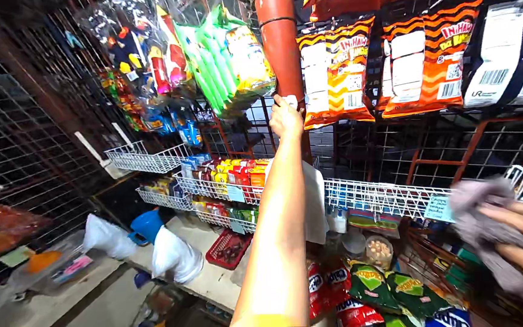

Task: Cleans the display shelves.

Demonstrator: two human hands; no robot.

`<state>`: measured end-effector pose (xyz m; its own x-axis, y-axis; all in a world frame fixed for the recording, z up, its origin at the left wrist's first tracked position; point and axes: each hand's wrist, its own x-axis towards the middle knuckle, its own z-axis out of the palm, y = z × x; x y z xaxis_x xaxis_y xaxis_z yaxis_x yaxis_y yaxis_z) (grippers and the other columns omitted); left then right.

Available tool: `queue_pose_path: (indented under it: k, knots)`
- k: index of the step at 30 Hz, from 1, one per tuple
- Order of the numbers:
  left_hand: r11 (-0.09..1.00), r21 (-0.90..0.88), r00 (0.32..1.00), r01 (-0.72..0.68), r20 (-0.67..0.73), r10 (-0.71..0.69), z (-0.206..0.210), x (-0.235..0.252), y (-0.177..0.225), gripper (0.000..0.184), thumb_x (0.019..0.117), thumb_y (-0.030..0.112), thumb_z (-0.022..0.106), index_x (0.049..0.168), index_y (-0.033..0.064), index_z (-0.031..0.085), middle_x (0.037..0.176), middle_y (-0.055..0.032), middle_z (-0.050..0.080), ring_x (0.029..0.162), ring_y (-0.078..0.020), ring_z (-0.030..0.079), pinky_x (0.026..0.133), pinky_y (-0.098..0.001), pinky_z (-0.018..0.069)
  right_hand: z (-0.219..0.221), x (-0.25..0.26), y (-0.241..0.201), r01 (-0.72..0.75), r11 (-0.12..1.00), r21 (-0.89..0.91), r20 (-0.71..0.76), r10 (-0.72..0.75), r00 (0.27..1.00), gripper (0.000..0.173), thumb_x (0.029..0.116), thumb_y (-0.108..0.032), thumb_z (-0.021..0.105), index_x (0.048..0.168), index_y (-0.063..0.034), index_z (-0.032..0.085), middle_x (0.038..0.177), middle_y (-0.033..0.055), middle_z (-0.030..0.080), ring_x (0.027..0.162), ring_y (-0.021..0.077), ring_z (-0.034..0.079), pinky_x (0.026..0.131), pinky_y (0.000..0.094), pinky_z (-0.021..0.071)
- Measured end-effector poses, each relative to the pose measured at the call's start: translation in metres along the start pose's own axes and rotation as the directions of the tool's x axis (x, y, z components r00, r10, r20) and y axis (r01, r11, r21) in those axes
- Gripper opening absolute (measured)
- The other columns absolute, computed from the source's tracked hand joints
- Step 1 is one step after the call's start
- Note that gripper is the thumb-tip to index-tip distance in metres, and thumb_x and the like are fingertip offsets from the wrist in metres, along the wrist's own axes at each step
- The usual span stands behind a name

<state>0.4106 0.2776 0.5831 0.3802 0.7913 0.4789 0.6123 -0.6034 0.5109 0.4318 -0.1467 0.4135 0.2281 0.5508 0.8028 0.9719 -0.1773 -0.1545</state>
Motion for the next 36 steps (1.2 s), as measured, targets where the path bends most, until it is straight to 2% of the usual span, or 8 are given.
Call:
queue_pose_path:
  k: [6,9,13,16,21,24,29,36]
  knots:
    - [1.0,-0.001,0.999,0.022,0.04,-0.022,0.001,0.002,0.001,0.085,0.0984,0.027,0.065,0.163,0.0052,0.015,0.154,-0.0273,0.039,0.125,-0.041,0.059,0.1,-0.054,0.0497,0.112,0.156,0.045,0.282,0.938,-0.203,0.328,-0.206,0.922,0.035,0.0928,-0.007,0.069,0.128,-0.0121,0.07,0.128,0.0215,0.066,0.116,0.0442,0.064,0.089,0.0596,0.0551]
    - [0.999,0.011,0.998,0.035,0.054,-0.036,0.003,0.003,0.002,0.084,0.099,0.026,0.064,0.163,0.0056,0.013,0.155,-0.0259,0.039,0.124,-0.0397,0.059,0.099,-0.0515,0.0509,0.154,0.197,0.048,0.172,0.95,-0.262,0.465,-0.032,0.885,0.031,0.0968,-0.012,0.066,0.128,-0.012,0.07,0.118,0.0243,0.068,0.101,0.0469,0.068,0.081,0.0631,0.0536]
    - [0.999,-0.026,0.998,0.039,0.048,-0.038,0.004,0.005,0.0,0.08,0.1,0.024,0.061,0.163,0.0067,0.015,0.155,-0.0251,0.04,0.122,-0.0404,0.061,0.098,-0.053,0.0512,0.2,0.225,0.034,-0.112,0.962,-0.249,0.569,0.239,0.787,0.029,0.1029,-0.022,0.057,0.123,-0.0052,0.069,0.118,0.0251,0.069,0.115,0.0456,0.064,0.095,0.0657,0.048]
    - [0.999,-0.028,0.998,0.038,0.043,-0.037,0.005,0.006,0.0,0.081,0.0996,0.025,0.061,0.163,0.0074,0.014,0.155,-0.0249,0.04,0.121,-0.0395,0.061,0.097,-0.0521,0.0516,0.247,0.239,0.035,-0.161,0.972,-0.171,0.541,0.229,0.809,0.034,0.0993,-0.022,0.062,0.128,-0.0048,0.068,0.131,0.023,0.063,0.125,0.0428,0.058,0.104,0.0634,0.0444]
    - [0.999,-0.018,0.998,0.033,0.049,-0.032,0.004,0.005,0.0,0.081,0.1008,0.026,0.061,0.163,0.0067,0.014,0.156,-0.0252,0.038,0.121,-0.0388,0.061,0.098,-0.0507,0.0515,0.305,0.254,0.035,-0.345,0.931,-0.118,0.682,0.328,0.654,0.046,0.1029,-0.021,0.058,0.142,0.0033,0.053,0.142,0.0284,0.054,0.133,0.0454,0.051,0.109,0.0641,0.0399]
    - [1.0,0.002,0.998,0.028,0.047,-0.029,0.004,0.006,0.0,0.081,0.0998,0.024,0.062,0.163,0.0058,0.014,0.155,-0.0255,0.039,0.12,-0.0388,0.062,0.097,-0.0504,0.0521,0.286,0.251,0.033,-0.219,0.966,-0.135,0.71,0.249,0.659,0.041,0.1011,-0.018,0.06,0.138,0.0005,0.059,0.141,0.0261,0.055,0.132,0.0439,0.052,0.108,0.0633,0.0405]
    - [1.0,-0.009,0.999,0.03,0.044,-0.03,0.006,0.007,0.0,0.083,0.0988,0.022,0.063,0.163,0.0057,0.013,0.155,-0.0258,0.038,0.12,-0.0388,0.062,0.097,-0.0505,0.0519,0.249,0.255,0.028,-0.142,0.974,-0.177,0.237,0.182,0.954,0.033,0.1013,-0.021,0.06,0.126,-0.0003,0.068,0.127,0.0265,0.065,0.123,0.0463,0.06,0.099,0.0645,0.0478]
    - [0.999,0.013,0.998,0.038,0.05,-0.039,0.006,0.006,0.001,0.075,0.1035,0.019,0.054,0.164,0.0083,0.011,0.159,-0.0235,0.034,0.118,-0.0374,0.063,0.096,-0.0489,0.0527,0.318,0.296,0.047,-0.155,0.987,-0.041,-0.062,0.152,0.986,0.04,0.1039,-0.026,0.054,0.13,0.0033,0.064,0.131,0.0269,0.064,0.128,0.0406,0.059,0.108,0.0578,0.0458]
